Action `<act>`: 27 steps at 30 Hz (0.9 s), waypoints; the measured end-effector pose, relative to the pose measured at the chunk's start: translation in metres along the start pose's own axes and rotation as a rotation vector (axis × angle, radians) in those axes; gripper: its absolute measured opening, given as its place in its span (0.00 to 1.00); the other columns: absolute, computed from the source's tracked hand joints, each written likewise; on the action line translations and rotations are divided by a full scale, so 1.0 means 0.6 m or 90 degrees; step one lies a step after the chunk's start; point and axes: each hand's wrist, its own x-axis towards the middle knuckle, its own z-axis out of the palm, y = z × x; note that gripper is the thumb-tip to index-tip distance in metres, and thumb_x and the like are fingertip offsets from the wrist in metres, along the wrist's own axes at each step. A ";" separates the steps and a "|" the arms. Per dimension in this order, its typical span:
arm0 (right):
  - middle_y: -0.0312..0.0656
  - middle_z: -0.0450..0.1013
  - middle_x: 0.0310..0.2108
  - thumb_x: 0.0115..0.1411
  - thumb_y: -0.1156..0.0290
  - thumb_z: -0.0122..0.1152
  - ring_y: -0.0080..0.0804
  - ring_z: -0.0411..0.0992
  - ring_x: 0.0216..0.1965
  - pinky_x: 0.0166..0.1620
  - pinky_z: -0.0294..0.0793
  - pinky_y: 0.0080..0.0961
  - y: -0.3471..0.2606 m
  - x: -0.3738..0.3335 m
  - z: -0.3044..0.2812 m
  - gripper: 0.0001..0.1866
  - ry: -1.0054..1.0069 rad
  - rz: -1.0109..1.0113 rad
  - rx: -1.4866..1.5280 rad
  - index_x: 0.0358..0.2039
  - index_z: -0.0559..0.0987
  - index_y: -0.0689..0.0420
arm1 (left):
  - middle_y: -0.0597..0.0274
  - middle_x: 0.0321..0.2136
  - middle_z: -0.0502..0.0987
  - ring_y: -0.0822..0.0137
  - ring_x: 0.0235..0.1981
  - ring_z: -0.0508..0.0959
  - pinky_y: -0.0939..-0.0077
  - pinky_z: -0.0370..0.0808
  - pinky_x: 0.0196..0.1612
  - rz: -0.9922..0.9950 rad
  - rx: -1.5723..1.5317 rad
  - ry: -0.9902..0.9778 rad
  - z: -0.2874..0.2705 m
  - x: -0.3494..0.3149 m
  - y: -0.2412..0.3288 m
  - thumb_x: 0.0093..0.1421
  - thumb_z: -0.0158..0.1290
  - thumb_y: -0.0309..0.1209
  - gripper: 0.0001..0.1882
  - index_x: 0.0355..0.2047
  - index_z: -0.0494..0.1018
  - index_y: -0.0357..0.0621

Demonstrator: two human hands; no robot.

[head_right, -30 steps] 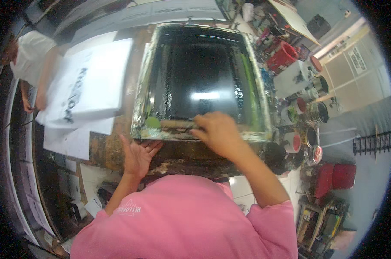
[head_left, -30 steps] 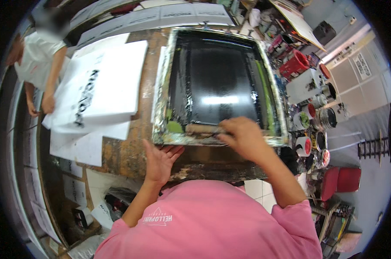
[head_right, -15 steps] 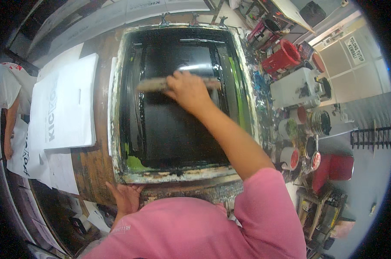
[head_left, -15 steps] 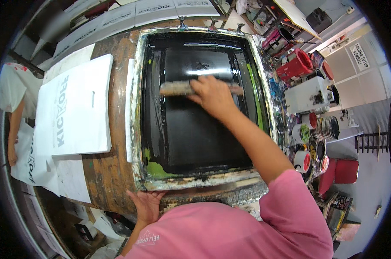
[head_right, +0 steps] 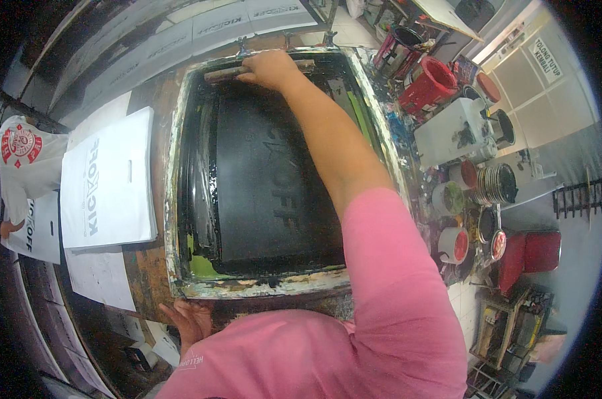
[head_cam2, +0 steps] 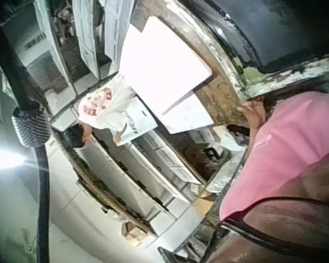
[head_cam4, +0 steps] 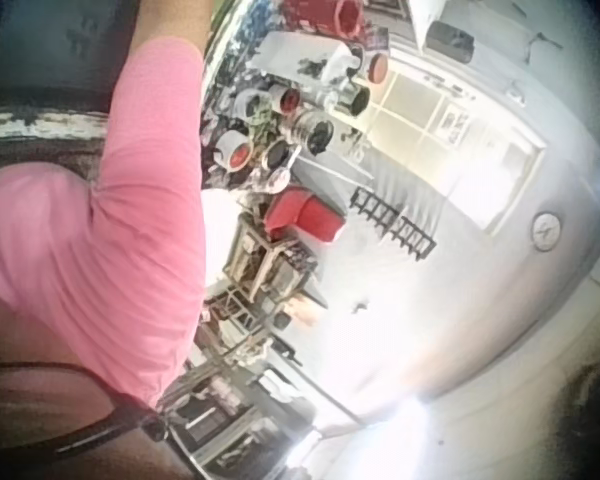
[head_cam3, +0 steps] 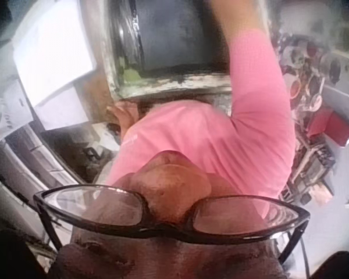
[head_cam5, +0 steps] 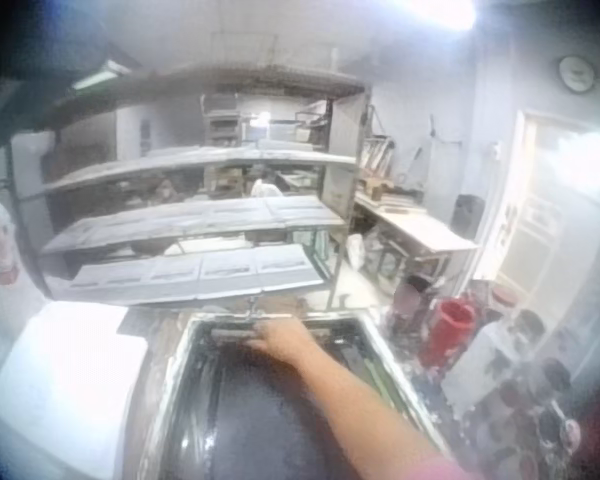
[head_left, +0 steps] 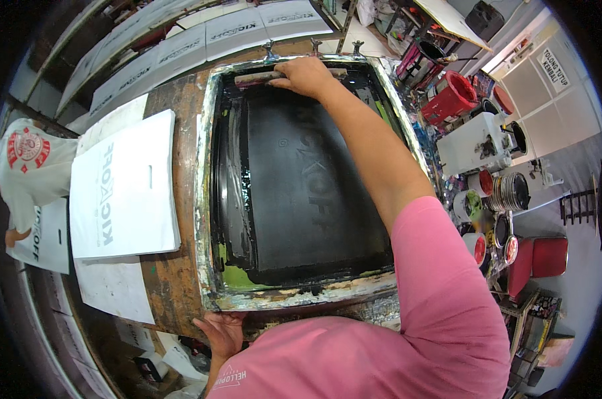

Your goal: The person places white plastic bags one by one onto a screen-printing station, pulls a squeegee across the mesh to apply black ink, and then removes each printed bag.

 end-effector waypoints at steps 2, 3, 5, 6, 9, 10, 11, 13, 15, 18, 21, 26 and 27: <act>0.45 0.81 0.41 0.63 0.39 0.53 0.49 0.78 0.45 0.48 0.77 0.47 -0.006 -0.029 -0.017 0.28 -0.016 -0.011 0.020 0.46 0.82 0.49 | 0.63 0.25 0.76 0.58 0.38 0.77 0.49 0.74 0.52 0.000 0.033 -0.029 -0.004 0.001 0.008 0.64 0.34 0.71 0.35 0.26 0.68 0.52; 0.45 0.81 0.41 0.64 0.39 0.52 0.49 0.78 0.45 0.48 0.77 0.47 -0.024 -0.049 -0.033 0.27 -0.041 -0.015 0.023 0.46 0.82 0.49 | 0.66 0.26 0.76 0.61 0.38 0.77 0.52 0.75 0.50 0.001 0.046 -0.035 0.004 0.000 0.013 0.63 0.36 0.72 0.35 0.26 0.70 0.53; 0.45 0.81 0.40 0.64 0.39 0.52 0.49 0.79 0.44 0.46 0.77 0.47 -0.054 -0.105 -0.054 0.27 -0.041 -0.031 0.045 0.45 0.82 0.49 | 0.68 0.27 0.77 0.62 0.38 0.77 0.53 0.76 0.49 -0.004 0.064 -0.060 0.022 0.000 0.023 0.62 0.37 0.72 0.35 0.25 0.73 0.55; 0.47 0.81 0.40 0.63 0.39 0.52 0.50 0.79 0.43 0.45 0.77 0.48 -0.082 -0.137 -0.087 0.27 -0.098 -0.033 0.057 0.43 0.82 0.49 | 0.65 0.29 0.79 0.60 0.40 0.78 0.51 0.76 0.50 -0.007 0.066 -0.072 0.029 0.000 0.026 0.63 0.37 0.72 0.35 0.25 0.72 0.54; 0.49 0.80 0.33 0.64 0.45 0.55 0.53 0.79 0.38 0.42 0.76 0.49 -0.152 -0.261 -0.128 0.22 -0.073 -0.054 0.077 0.38 0.80 0.53 | 0.48 0.46 0.76 0.50 0.50 0.78 0.46 0.72 0.58 0.002 0.066 -0.171 0.049 0.009 0.031 0.62 0.35 0.73 0.43 0.48 0.65 0.42; 0.49 0.79 0.31 0.64 0.47 0.55 0.53 0.79 0.35 0.39 0.76 0.50 -0.183 -0.303 -0.146 0.21 -0.076 -0.044 0.094 0.36 0.77 0.55 | 0.45 0.50 0.74 0.48 0.52 0.77 0.47 0.71 0.60 0.003 0.072 -0.196 0.050 0.010 0.033 0.61 0.35 0.74 0.47 0.55 0.59 0.39; 0.49 0.78 0.29 0.64 0.48 0.56 0.53 0.78 0.33 0.36 0.76 0.49 -0.217 -0.347 -0.175 0.20 -0.067 -0.051 0.098 0.37 0.75 0.55 | 0.41 0.54 0.73 0.47 0.55 0.76 0.47 0.70 0.61 0.005 0.078 -0.221 0.050 0.010 0.036 0.60 0.35 0.75 0.52 0.61 0.54 0.35; 0.50 0.77 0.28 0.64 0.49 0.58 0.53 0.78 0.31 0.34 0.76 0.49 -0.272 -0.430 -0.227 0.22 -0.085 -0.019 0.104 0.40 0.72 0.58 | 0.37 0.58 0.71 0.44 0.58 0.75 0.47 0.69 0.63 -0.003 0.081 -0.271 0.062 0.009 0.046 0.58 0.34 0.76 0.59 0.68 0.49 0.33; 0.51 0.74 0.32 0.62 0.51 0.59 0.53 0.76 0.33 0.37 0.76 0.48 -0.317 -0.489 -0.294 0.21 -0.092 0.012 0.135 0.39 0.72 0.59 | 0.33 0.58 0.70 0.42 0.58 0.74 0.48 0.68 0.64 -0.002 0.103 -0.289 0.084 0.003 0.062 0.56 0.34 0.79 0.62 0.68 0.49 0.30; 0.50 0.72 0.34 0.60 0.53 0.61 0.49 0.74 0.38 0.45 0.73 0.47 -0.352 -0.496 -0.365 0.20 0.014 -0.015 0.080 0.38 0.73 0.58 | 0.30 0.58 0.69 0.36 0.60 0.70 0.41 0.59 0.68 0.023 -0.047 -0.406 0.118 -0.004 0.112 0.53 0.38 0.81 0.65 0.66 0.52 0.26; 0.47 0.73 0.32 0.59 0.54 0.60 0.45 0.72 0.40 0.52 0.65 0.51 -0.358 -0.453 -0.413 0.18 0.203 0.003 -0.060 0.36 0.76 0.57 | 0.30 0.62 0.65 0.32 0.67 0.60 0.35 0.47 0.71 0.040 -0.199 -0.498 0.213 -0.011 0.183 0.51 0.44 0.80 0.65 0.64 0.56 0.26; 0.51 0.76 0.23 0.59 0.54 0.53 0.48 0.76 0.29 0.47 0.66 0.47 -0.318 -0.358 -0.477 0.20 0.399 -0.016 -0.113 0.27 0.77 0.60 | 0.30 0.69 0.50 0.36 0.73 0.44 0.33 0.34 0.71 0.315 0.289 -0.526 0.250 0.029 0.149 0.53 0.43 0.78 0.63 0.70 0.49 0.35; 0.50 0.75 0.24 0.59 0.55 0.53 0.49 0.75 0.30 0.45 0.65 0.46 -0.323 -0.347 -0.482 0.18 0.402 -0.034 -0.110 0.28 0.77 0.60 | 0.31 0.70 0.49 0.36 0.73 0.42 0.32 0.32 0.70 0.396 0.543 -0.445 0.224 0.041 0.114 0.53 0.43 0.77 0.61 0.71 0.49 0.39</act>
